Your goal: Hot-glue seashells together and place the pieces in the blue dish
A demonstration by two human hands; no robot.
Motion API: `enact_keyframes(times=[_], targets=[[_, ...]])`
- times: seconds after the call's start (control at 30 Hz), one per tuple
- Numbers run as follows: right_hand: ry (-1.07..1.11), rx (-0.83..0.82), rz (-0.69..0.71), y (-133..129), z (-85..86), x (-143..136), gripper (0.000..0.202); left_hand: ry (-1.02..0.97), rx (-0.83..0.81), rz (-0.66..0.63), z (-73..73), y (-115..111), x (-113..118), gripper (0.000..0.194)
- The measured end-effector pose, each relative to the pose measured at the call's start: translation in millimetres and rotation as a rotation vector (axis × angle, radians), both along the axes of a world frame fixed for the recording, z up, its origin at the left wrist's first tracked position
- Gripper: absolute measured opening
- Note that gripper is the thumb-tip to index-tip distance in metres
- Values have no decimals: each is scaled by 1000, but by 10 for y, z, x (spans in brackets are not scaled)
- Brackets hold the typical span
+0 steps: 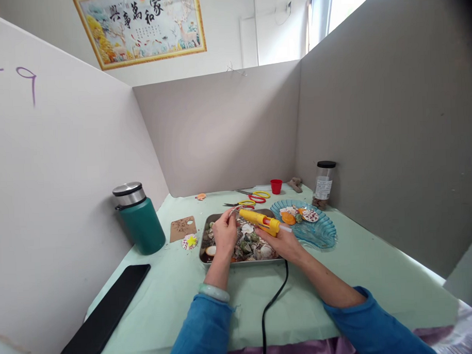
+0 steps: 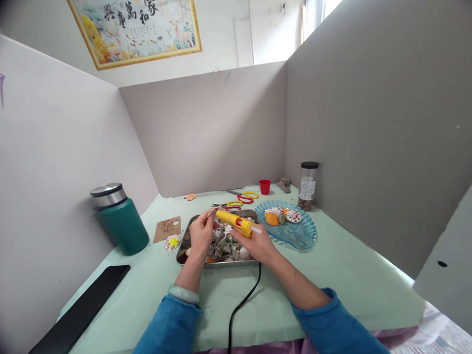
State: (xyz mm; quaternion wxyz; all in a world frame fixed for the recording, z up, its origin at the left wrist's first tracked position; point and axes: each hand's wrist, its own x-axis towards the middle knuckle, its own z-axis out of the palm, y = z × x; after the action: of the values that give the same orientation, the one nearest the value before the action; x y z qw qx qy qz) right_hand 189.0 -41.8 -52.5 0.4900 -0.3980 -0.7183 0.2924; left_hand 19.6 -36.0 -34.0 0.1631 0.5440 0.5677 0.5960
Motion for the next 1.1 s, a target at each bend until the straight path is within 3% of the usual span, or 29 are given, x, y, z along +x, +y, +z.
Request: enact_keyframes(times=[0.7,0.9,1.1], targets=[[16,-17,-54,41,-22,21,40,-25,-42,-83,36,-47,51,34],[53,-14,-88,49,-22,21,42,-264,-48,-109,-26,39,1,37],[17,-21,-84,41,-28,9,41,-418,-33,-155,6,20,-20,33]])
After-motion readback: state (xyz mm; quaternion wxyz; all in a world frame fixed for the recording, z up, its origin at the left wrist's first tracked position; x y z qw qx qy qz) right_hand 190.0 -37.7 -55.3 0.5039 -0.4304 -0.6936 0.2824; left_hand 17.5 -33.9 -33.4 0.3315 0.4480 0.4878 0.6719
